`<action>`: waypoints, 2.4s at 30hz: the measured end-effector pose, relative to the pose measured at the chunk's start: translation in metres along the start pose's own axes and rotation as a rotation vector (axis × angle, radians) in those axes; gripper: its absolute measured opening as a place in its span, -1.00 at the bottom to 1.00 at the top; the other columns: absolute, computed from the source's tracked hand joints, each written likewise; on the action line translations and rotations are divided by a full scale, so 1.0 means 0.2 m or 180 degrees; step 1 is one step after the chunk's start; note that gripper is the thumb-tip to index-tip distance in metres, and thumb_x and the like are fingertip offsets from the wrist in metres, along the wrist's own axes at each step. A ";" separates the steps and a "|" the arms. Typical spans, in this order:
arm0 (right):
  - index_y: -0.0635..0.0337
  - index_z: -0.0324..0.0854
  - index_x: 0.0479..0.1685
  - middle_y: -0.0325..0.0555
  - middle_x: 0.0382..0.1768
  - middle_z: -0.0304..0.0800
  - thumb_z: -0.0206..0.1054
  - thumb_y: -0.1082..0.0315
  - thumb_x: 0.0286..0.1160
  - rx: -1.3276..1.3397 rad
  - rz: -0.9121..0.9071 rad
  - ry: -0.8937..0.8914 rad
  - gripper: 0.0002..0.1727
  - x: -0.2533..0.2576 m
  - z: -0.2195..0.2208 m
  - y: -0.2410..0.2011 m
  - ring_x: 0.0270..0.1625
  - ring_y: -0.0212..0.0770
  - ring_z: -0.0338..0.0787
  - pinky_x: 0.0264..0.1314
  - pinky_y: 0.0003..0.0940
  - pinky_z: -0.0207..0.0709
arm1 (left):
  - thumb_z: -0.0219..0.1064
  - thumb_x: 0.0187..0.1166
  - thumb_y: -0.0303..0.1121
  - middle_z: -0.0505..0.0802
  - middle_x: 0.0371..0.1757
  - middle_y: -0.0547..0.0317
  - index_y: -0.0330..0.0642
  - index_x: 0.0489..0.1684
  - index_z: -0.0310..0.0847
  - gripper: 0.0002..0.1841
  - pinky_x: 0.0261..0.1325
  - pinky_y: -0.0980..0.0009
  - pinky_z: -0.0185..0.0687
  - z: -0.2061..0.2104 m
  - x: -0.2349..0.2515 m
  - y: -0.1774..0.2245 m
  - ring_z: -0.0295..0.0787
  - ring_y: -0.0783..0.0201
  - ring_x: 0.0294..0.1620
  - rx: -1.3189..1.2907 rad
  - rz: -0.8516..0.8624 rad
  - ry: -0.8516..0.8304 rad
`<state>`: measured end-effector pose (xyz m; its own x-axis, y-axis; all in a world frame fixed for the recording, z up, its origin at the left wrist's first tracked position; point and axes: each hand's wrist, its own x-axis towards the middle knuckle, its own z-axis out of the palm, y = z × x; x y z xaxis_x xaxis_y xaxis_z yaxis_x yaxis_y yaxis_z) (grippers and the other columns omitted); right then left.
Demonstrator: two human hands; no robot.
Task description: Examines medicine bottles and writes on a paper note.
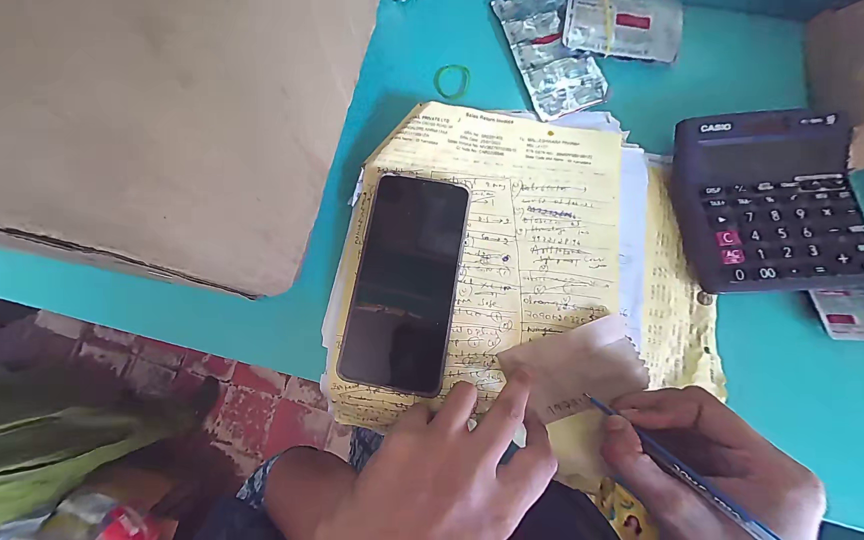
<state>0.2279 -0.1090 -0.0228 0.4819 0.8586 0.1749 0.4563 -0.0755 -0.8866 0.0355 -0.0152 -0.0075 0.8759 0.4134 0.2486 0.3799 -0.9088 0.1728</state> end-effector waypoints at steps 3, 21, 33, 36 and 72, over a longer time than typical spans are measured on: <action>0.03 0.61 -0.41 -0.62 -0.41 0.77 0.43 0.40 0.14 0.0028 0.0072 -0.0055 -0.90 0.00 -0.01 -0.01 -0.46 -0.81 0.67 -0.46 -0.86 0.58 | 0.12 0.62 -0.46 0.79 0.42 0.11 0.17 0.05 0.79 -0.66 -0.62 0.38 0.25 0.00 0.00 0.00 0.72 0.14 -0.28 0.0009 0.0010 0.0028; 0.03 0.61 -0.40 -0.65 -0.42 0.77 0.39 0.47 0.14 0.0053 0.0180 0.0112 -0.87 0.00 0.00 -0.02 -0.48 -0.78 0.68 -0.48 -0.81 0.61 | 0.14 0.61 -0.45 0.79 0.42 0.11 0.15 0.02 0.79 -0.69 -0.62 0.38 0.24 0.00 0.00 0.00 0.69 0.16 -0.31 -0.0044 -0.0013 0.0053; 0.10 0.59 -0.45 -0.57 -0.44 0.74 0.39 0.41 0.13 -0.0207 0.0199 0.0072 -0.92 0.02 -0.02 -0.03 -0.46 -0.81 0.66 -0.46 -0.86 0.58 | 0.14 0.62 -0.41 0.79 0.42 0.10 0.17 0.08 0.80 -0.68 -0.61 0.37 0.30 0.00 0.00 0.00 0.73 0.11 -0.26 -0.0083 0.0003 0.0020; 0.03 0.57 -0.46 -0.63 -0.42 0.74 0.38 0.43 0.08 -0.0091 0.0202 0.0091 -0.90 0.02 -0.03 -0.02 -0.46 -0.82 0.65 -0.46 -0.86 0.55 | 0.15 0.60 -0.44 0.78 0.43 0.10 0.17 0.07 0.80 -0.67 -0.62 0.37 0.30 0.00 0.00 -0.01 0.73 0.12 -0.25 -0.0077 0.0003 0.0002; 0.58 0.58 0.25 0.32 0.19 0.76 0.17 0.06 0.75 -0.1622 -0.0669 0.0576 -0.40 0.41 -0.46 0.10 0.24 -0.15 0.77 0.30 -0.24 0.60 | 0.23 0.54 -0.46 0.78 0.38 0.05 0.13 -0.01 0.81 -0.72 -0.70 0.40 0.28 0.02 -0.01 -0.02 0.73 0.13 -0.29 -0.0152 0.0091 0.0180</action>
<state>0.3452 -0.0865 0.0137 0.4416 0.7846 0.4351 0.8370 -0.1857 -0.5147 0.0331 -0.0126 -0.0125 0.8675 0.3912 0.3073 0.3393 -0.9170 0.2098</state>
